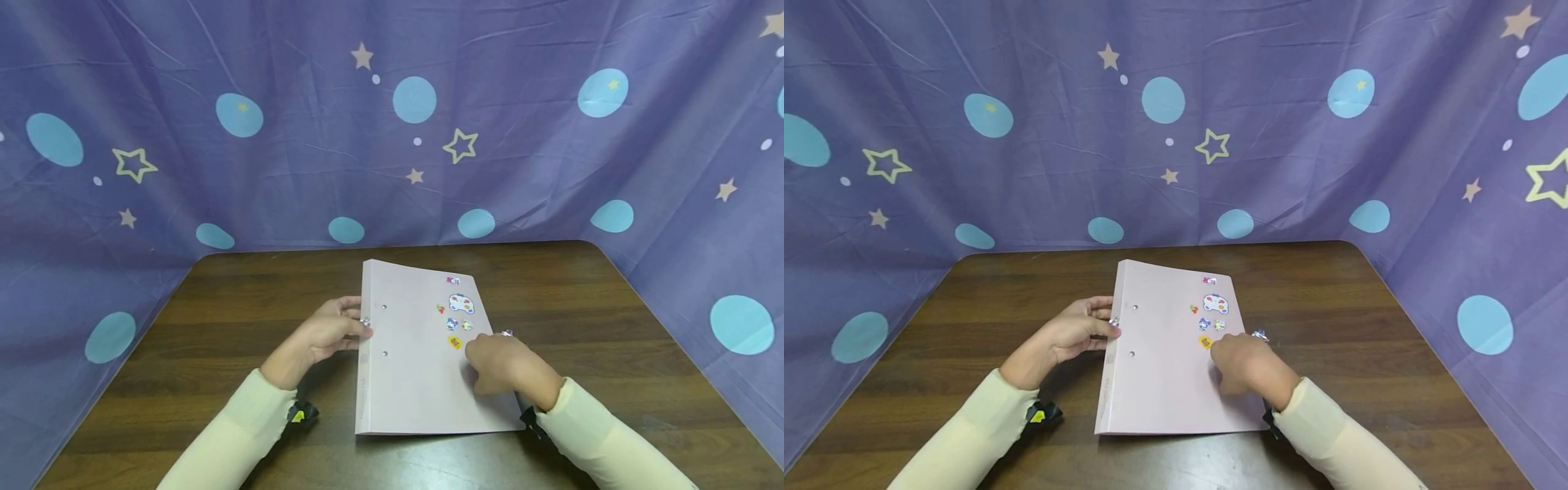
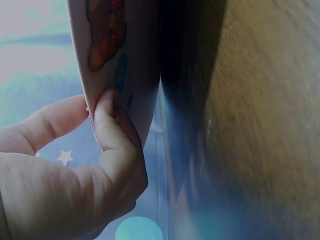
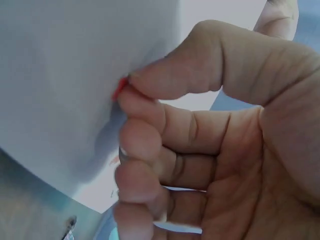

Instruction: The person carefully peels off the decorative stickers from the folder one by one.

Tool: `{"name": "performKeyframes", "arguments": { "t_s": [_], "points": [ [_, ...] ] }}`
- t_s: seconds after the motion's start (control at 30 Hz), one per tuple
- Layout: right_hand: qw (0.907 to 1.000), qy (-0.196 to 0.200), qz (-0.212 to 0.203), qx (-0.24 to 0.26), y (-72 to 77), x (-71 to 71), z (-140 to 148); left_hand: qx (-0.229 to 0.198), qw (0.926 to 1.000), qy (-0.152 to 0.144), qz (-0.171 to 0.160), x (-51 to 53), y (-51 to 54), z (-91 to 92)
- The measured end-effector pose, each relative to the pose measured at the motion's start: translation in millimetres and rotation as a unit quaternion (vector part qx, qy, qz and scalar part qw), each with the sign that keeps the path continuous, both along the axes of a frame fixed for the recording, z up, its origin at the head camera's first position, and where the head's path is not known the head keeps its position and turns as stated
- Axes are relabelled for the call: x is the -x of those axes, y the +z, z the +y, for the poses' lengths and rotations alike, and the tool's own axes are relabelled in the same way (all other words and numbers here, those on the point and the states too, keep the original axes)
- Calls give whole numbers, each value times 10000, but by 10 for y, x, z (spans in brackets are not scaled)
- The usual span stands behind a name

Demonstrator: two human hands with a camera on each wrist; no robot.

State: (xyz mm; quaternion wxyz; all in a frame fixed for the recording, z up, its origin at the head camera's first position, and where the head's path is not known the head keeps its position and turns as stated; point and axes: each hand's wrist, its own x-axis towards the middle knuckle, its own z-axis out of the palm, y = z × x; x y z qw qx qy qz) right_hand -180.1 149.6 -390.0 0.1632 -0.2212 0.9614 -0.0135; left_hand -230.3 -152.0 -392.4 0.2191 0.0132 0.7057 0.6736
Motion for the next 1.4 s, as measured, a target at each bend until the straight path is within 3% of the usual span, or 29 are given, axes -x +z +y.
{"name": "performKeyframes", "arguments": {
  "t_s": [0.2, 0.4, 0.63, 1.13, 1.4],
  "points": [
    [9994, 173, 268, -161, -49, -20, -36, -7, 10000, -22, 21, 5, -16, 3],
    [9992, 203, 275, -196, -67, -17, -30, 18, 10000, -25, 15, 7, -17, 3],
    [9997, 223, 71, 32, -29, 25, 36, 37, 10000, 3, -22, 0, 1, -8],
    [9975, -54, -235, 671, 225, 118, 303, 7, 10000, -33, -4, 2, 38, -18],
    [9972, 93, -307, 678, 155, 88, 245, -40, 10000, -28, -30, 4, 28, -19]
  ]
}}
